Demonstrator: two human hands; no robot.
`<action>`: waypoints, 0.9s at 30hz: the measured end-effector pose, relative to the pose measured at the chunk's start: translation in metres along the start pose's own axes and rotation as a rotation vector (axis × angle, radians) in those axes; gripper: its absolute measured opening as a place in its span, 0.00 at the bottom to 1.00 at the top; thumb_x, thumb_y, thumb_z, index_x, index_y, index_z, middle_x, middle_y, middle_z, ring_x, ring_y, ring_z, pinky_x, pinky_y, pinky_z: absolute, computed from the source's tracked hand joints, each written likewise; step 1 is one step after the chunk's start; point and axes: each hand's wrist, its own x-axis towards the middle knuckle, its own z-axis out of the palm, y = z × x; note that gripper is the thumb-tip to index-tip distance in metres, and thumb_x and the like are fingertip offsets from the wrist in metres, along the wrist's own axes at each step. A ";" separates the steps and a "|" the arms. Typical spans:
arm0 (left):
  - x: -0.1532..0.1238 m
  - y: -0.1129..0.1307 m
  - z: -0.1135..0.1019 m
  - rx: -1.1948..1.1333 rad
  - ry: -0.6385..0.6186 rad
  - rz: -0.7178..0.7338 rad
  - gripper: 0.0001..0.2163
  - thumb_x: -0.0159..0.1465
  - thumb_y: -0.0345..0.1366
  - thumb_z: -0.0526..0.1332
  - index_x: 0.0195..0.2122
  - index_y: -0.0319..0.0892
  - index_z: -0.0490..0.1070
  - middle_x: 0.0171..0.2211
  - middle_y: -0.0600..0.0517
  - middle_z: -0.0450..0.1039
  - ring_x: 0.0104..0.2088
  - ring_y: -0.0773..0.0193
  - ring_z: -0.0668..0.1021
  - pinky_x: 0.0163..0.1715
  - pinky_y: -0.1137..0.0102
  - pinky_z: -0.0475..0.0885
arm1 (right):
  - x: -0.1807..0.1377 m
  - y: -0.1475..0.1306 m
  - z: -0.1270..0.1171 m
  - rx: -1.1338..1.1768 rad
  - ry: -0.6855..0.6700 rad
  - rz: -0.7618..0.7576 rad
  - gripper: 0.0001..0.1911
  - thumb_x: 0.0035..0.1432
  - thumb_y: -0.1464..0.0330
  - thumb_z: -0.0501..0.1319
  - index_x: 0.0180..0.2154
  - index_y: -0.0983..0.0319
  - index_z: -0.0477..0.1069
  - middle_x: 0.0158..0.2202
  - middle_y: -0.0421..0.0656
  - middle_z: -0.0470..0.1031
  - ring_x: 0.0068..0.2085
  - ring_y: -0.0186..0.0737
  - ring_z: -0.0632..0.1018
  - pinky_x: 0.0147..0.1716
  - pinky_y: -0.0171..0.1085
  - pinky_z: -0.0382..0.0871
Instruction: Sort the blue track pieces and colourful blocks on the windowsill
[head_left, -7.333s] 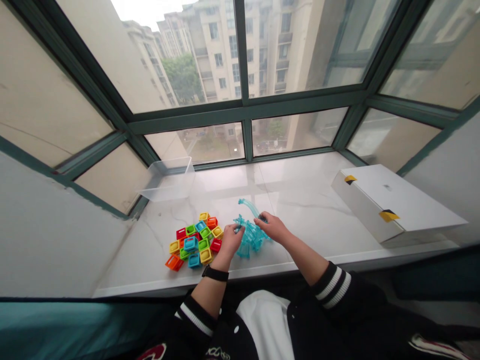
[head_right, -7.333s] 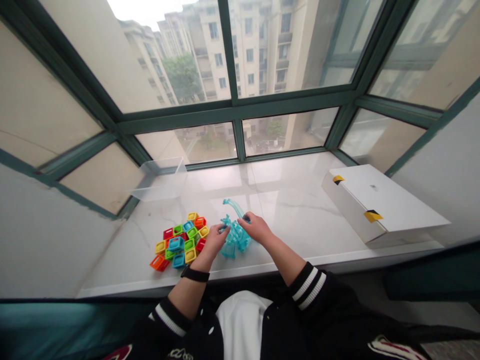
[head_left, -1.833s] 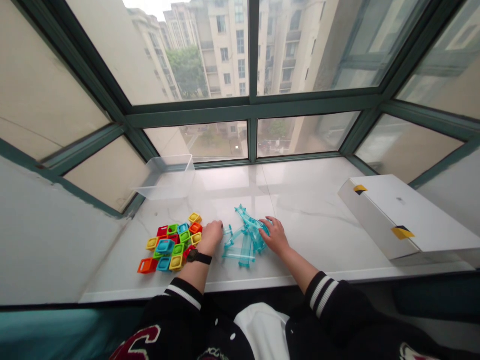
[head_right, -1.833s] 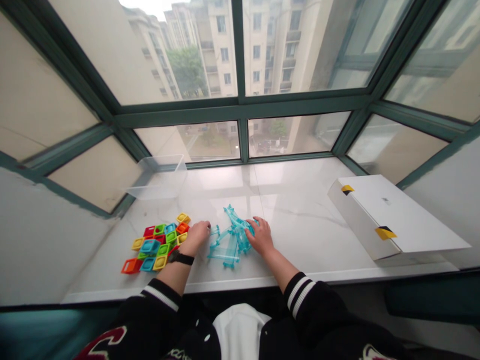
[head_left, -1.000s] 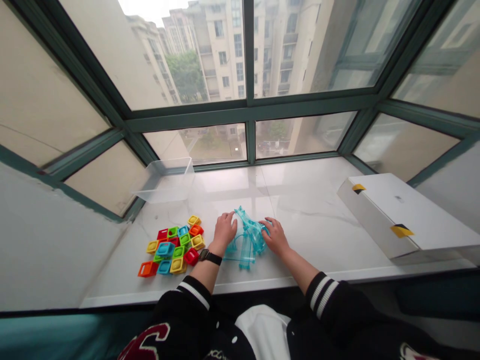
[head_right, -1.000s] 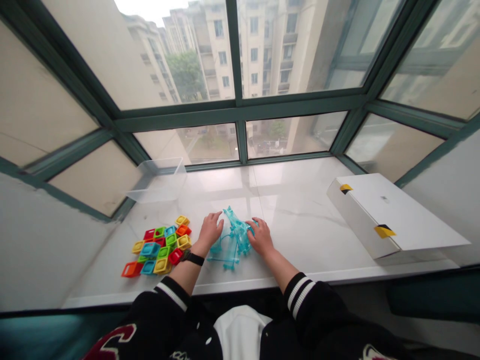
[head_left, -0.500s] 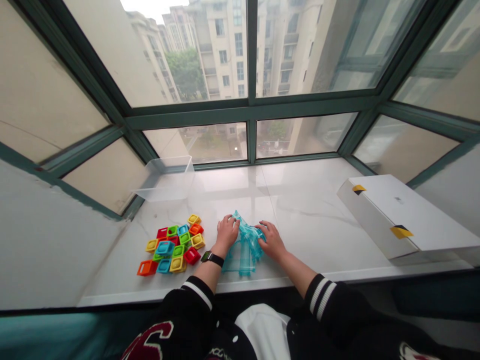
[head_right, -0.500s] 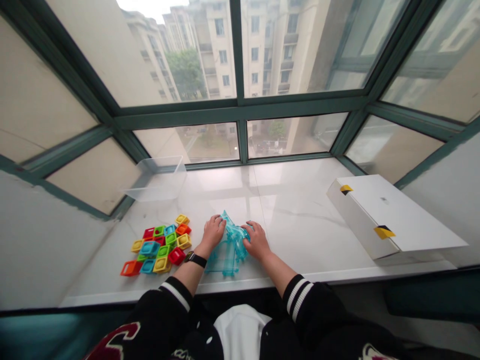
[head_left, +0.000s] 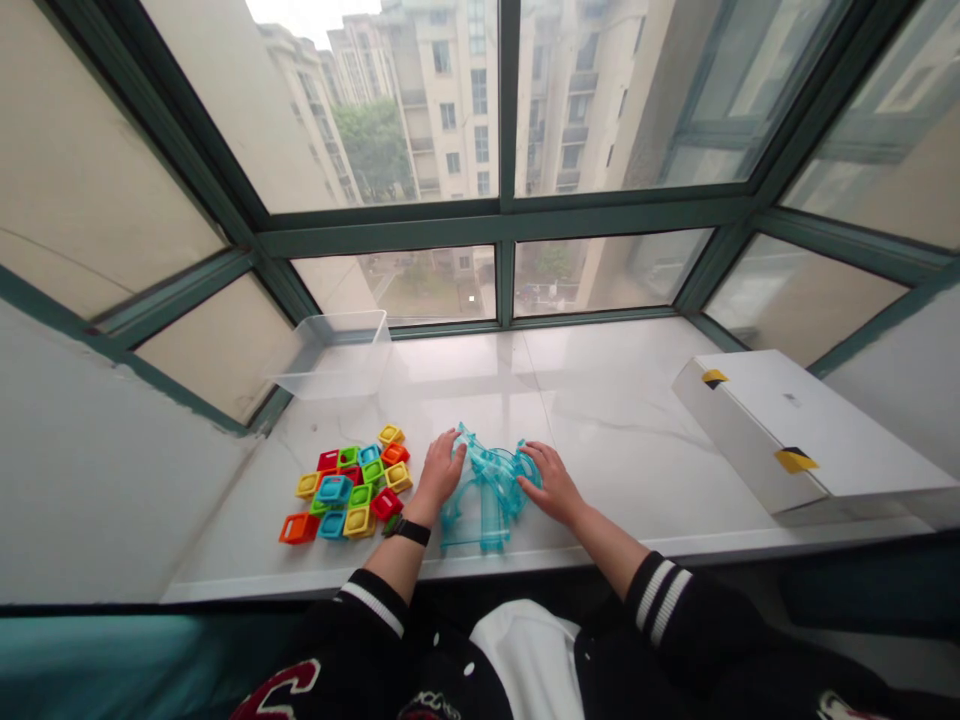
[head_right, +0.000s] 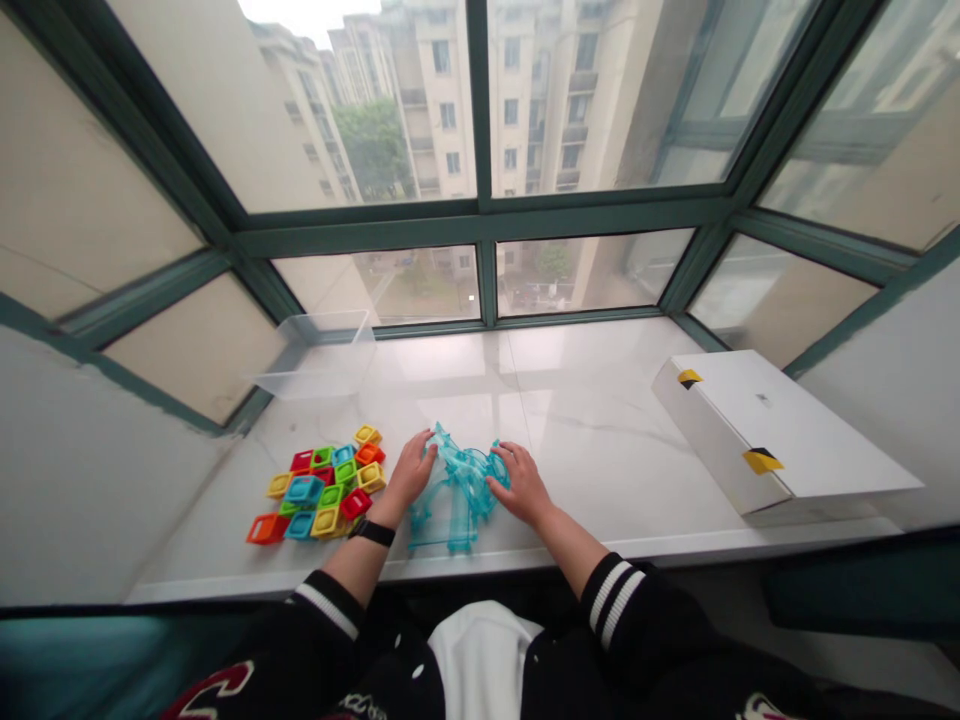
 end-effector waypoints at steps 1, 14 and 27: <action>-0.010 -0.004 -0.003 -0.020 0.013 0.016 0.21 0.76 0.44 0.49 0.64 0.42 0.67 0.67 0.42 0.68 0.69 0.56 0.68 0.71 0.55 0.61 | -0.005 0.003 -0.006 0.009 -0.002 -0.007 0.27 0.66 0.59 0.62 0.65 0.56 0.67 0.64 0.52 0.69 0.66 0.54 0.69 0.67 0.55 0.65; -0.134 -0.016 0.002 -0.050 0.195 -0.078 0.23 0.75 0.43 0.49 0.69 0.45 0.58 0.71 0.39 0.61 0.73 0.51 0.63 0.72 0.50 0.60 | -0.063 0.038 -0.004 -0.035 0.099 0.060 0.28 0.71 0.57 0.56 0.68 0.59 0.61 0.66 0.55 0.68 0.68 0.54 0.68 0.69 0.58 0.63; -0.125 -0.034 0.016 -0.085 0.293 -0.006 0.21 0.75 0.44 0.51 0.66 0.43 0.63 0.65 0.37 0.68 0.67 0.45 0.70 0.67 0.42 0.65 | -0.076 0.046 -0.012 0.142 0.241 0.243 0.19 0.66 0.63 0.58 0.57 0.60 0.71 0.53 0.52 0.77 0.55 0.52 0.78 0.58 0.54 0.75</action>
